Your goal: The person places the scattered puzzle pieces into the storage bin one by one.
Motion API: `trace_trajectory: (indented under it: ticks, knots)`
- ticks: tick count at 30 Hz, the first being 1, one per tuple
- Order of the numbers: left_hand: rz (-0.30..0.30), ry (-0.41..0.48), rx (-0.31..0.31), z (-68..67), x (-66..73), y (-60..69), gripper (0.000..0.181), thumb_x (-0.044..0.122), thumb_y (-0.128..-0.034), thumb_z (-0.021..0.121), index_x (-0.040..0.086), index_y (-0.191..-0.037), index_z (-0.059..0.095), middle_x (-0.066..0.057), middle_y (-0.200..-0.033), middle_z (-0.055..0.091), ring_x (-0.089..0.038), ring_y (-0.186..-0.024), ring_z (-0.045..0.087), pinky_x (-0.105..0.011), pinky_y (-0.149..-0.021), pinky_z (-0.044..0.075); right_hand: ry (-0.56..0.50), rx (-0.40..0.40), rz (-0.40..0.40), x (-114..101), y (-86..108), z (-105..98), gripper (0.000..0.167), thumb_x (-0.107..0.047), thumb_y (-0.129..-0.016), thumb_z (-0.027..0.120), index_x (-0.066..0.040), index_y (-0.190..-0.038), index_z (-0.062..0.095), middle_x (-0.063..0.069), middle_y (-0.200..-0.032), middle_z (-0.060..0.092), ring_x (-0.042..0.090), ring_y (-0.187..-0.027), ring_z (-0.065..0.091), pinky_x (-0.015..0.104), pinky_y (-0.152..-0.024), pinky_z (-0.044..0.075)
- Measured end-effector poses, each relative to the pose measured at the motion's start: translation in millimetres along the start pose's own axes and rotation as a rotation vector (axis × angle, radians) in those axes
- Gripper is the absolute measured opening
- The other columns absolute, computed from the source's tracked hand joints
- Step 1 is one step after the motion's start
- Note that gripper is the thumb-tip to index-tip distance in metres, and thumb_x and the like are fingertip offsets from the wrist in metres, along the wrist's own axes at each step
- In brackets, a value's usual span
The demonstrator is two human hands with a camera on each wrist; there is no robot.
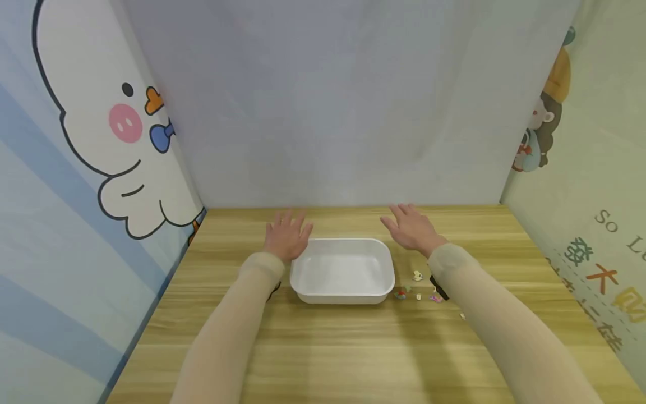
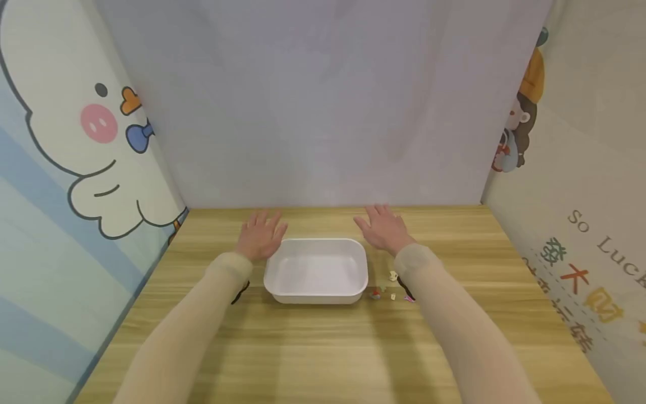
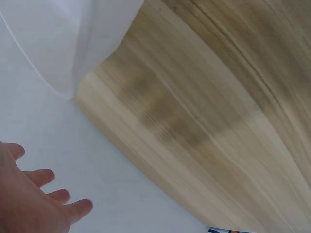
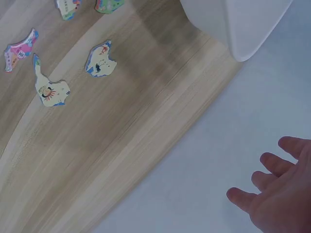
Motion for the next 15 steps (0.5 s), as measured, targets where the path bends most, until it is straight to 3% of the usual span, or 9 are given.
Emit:
trace_trajectory:
  ticks: [6, 10, 15]
  knots:
    - [-0.061, 0.079, -0.040, 14.1, -19.5, 9.2, 0.064, 0.052, -0.1009, 0.018, 0.011, -0.150, 0.026, -0.024, -0.147, 0.029, -0.047, -0.132, 0.025, -0.063, -0.099, 0.025, -0.043, -0.009, -0.008, 11.5, 7.4, 8.5, 0.064, -0.043, -0.103, 0.029, 0.007, -0.142, 0.034, 0.029, -0.143, 0.034, 0.044, -0.133, 0.027, 0.057, -0.103, 0.024]
    - [-0.097, 0.168, -0.066, 25.7, -33.9, 14.1, 0.069, 0.053, -0.1005, 0.018, 0.006, -0.151, 0.018, -0.029, -0.141, 0.035, -0.047, -0.124, 0.038, -0.059, -0.097, 0.032, -0.061, -0.008, -0.030, 19.9, 11.6, 15.6, 0.063, -0.041, -0.104, 0.029, 0.012, -0.136, 0.041, 0.031, -0.135, 0.042, 0.047, -0.128, 0.034, 0.055, -0.104, 0.024]
    - [-0.122, 0.209, -0.102, 29.4, -39.6, 19.4, 0.074, 0.055, -0.0995, 0.016, 0.001, -0.150, 0.013, -0.032, -0.140, 0.036, -0.045, -0.122, 0.043, -0.057, -0.095, 0.036, -0.082, -0.011, -0.017, 25.0, 17.9, 23.5, 0.062, -0.039, -0.104, 0.030, 0.013, -0.134, 0.041, 0.034, -0.133, 0.043, 0.049, -0.126, 0.034, 0.056, -0.104, 0.023]
Point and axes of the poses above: each hand's wrist, its own y-axis away from the middle knuckle, its own z-axis out of the palm, x = y × z, the point moved 2 cm from there along -y, towards the middle knuckle
